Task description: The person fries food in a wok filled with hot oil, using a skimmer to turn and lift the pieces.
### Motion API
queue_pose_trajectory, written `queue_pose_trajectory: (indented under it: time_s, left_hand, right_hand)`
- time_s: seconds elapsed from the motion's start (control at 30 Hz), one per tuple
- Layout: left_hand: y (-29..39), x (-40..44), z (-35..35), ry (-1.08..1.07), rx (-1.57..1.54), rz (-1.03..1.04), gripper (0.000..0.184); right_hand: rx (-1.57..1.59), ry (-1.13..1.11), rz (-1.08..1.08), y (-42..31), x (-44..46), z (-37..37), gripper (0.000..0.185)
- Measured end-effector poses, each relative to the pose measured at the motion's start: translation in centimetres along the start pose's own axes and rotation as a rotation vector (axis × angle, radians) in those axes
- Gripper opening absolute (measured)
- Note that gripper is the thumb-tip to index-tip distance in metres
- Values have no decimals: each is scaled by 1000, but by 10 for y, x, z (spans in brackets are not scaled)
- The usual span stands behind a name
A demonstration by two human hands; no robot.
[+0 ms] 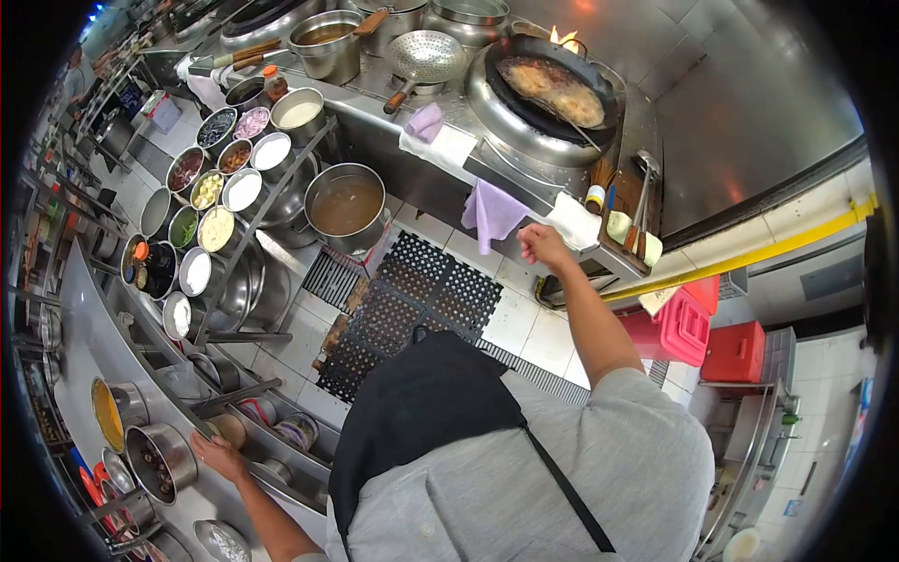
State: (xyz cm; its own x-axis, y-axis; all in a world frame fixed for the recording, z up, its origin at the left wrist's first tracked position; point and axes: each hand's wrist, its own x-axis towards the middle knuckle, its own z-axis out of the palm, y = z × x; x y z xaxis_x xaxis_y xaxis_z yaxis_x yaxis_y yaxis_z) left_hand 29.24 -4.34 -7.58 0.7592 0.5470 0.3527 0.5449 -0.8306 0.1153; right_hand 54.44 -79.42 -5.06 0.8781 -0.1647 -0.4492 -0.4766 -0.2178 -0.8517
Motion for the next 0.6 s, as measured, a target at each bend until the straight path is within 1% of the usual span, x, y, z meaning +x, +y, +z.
queue_pose_trajectory:
  time_s: [0.03,0.07,0.17,0.23,0.27,0.37,0.43,0.47,0.57,0.6]
  left_hand:
    - [-1,0,0,0,0,0,47]
    - [-1,0,0,3,-7,4,47]
    - [0,1,0,-3,-17,8,47]
    - [1,0,-2,-15,-13,7,47]
    - [2,1,-3,-20,-11,2,47]
    - [0,0,0,-17,-10,-3,48]
    - [0,-1,0,-11,-7,-4,48]
    - [0,-1,-1,-17,-13,-1,48]
    - [2,-1,-2,-14,-11,3,47]
    - [3,0,-2,-6,-9,8,47]
  right_hand:
    - [21,16,21,1,1,5,23]
    - [22,18,21,1,2,3,23]
    - [213,348,8,-14,16,-19,33]
    - [445,530,-100,-25,42,-62,40]
    - [516,569,-80,-37,49,-82,42]
    - [743,550,-84,-62,80,-129,43]
    - [772,563,-132,-77,99,-142,44]
    - [779,578,-147,-84,106,-145,38]
    - [803,525,-166,-94,128,-151,34]
    - [837,583,-148,-103,126,-144,27]
